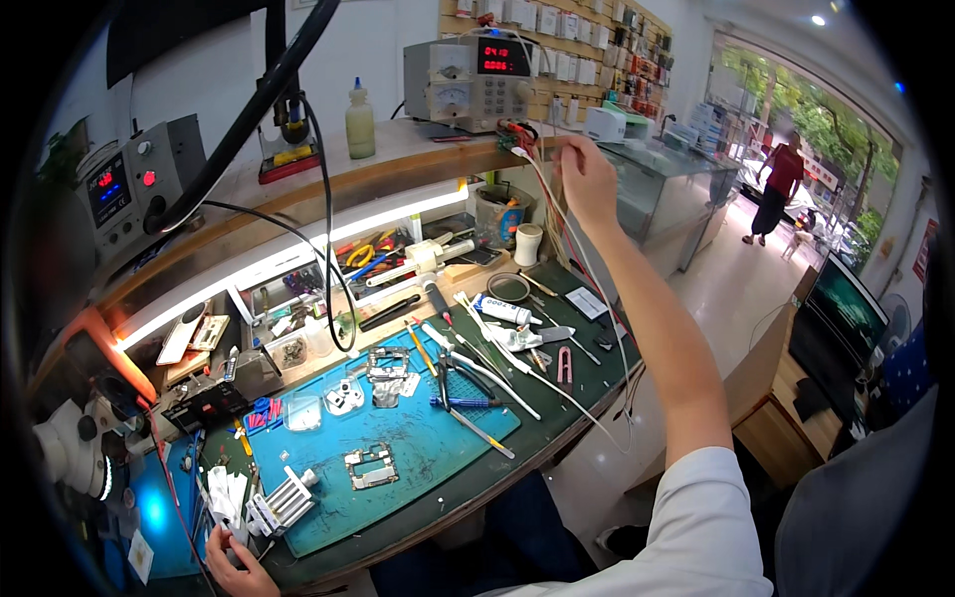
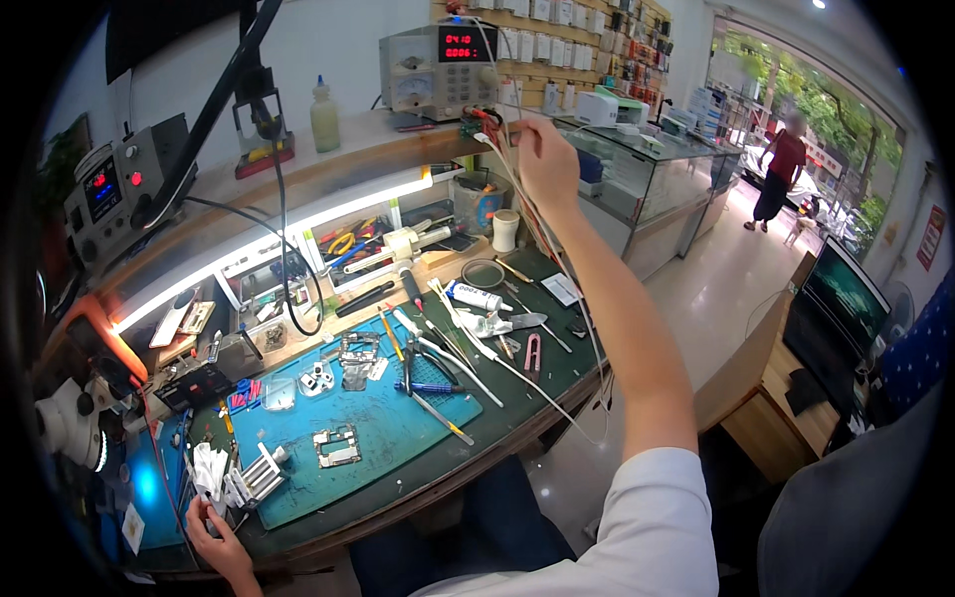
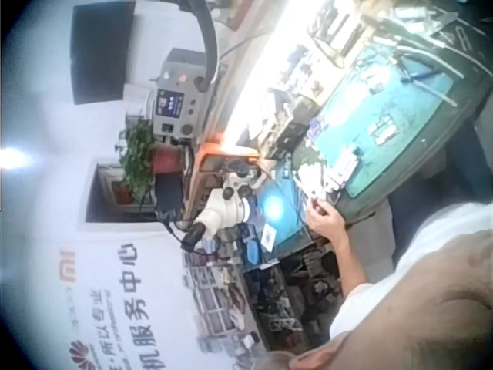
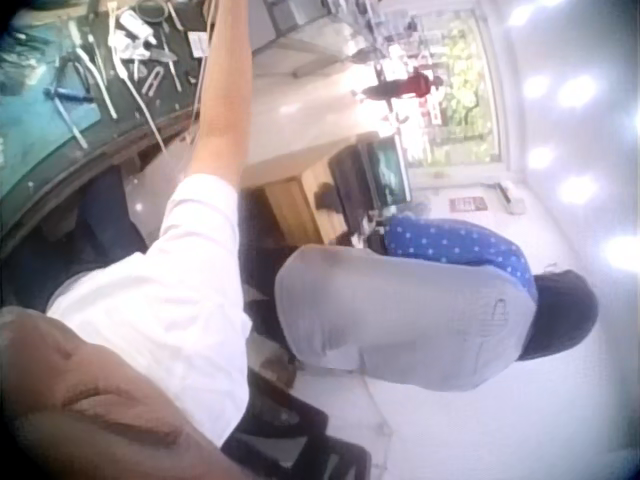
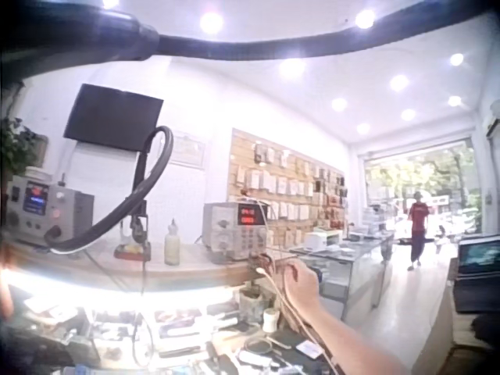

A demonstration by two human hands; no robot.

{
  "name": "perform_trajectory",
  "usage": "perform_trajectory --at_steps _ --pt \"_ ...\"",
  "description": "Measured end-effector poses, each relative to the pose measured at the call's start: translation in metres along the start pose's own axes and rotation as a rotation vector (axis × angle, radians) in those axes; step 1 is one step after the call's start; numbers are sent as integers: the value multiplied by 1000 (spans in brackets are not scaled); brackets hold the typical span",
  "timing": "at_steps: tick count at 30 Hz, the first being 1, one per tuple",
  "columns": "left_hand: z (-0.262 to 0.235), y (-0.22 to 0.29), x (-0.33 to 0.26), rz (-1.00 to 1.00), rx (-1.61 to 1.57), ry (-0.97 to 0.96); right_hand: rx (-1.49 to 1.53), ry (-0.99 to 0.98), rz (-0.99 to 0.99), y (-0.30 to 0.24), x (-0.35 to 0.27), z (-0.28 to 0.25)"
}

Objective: The person works on a small electronic circuit board at a cluttered workbench. They use a soldering iron to apply heat to the board, then connect multimeter probes to test the circuit. The person handles the board and tools with both hands throughout the clip.

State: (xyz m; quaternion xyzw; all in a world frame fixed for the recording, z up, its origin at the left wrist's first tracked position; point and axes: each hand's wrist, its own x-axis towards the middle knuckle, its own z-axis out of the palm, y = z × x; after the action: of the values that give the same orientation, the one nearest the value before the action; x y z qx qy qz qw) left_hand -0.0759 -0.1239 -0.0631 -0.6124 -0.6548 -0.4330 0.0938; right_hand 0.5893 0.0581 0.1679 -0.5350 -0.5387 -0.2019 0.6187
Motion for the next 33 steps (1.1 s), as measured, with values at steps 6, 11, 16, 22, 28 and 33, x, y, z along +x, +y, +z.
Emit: perform_trajectory --at_steps 6,11,16,22,28,33 --pt "4 -7 1 -17 -13 -25 -118 -392 296 64 -36 -61" --pt "2 1 6 56 2 25 33 -685 431 73 -75 -71" --pt "-16 35 11 112 47 30 143 -749 683 58 -110 -107" --pt "5 -8 4 112 50 -12 -150 -410 352 68 -132 -128" --pt "3 -16 5 132 108 23 -322 -149 -206 -10 -61 -65" --pt "2 -7 5 92 115 6 -444 -197 -528 -39 -1 19"
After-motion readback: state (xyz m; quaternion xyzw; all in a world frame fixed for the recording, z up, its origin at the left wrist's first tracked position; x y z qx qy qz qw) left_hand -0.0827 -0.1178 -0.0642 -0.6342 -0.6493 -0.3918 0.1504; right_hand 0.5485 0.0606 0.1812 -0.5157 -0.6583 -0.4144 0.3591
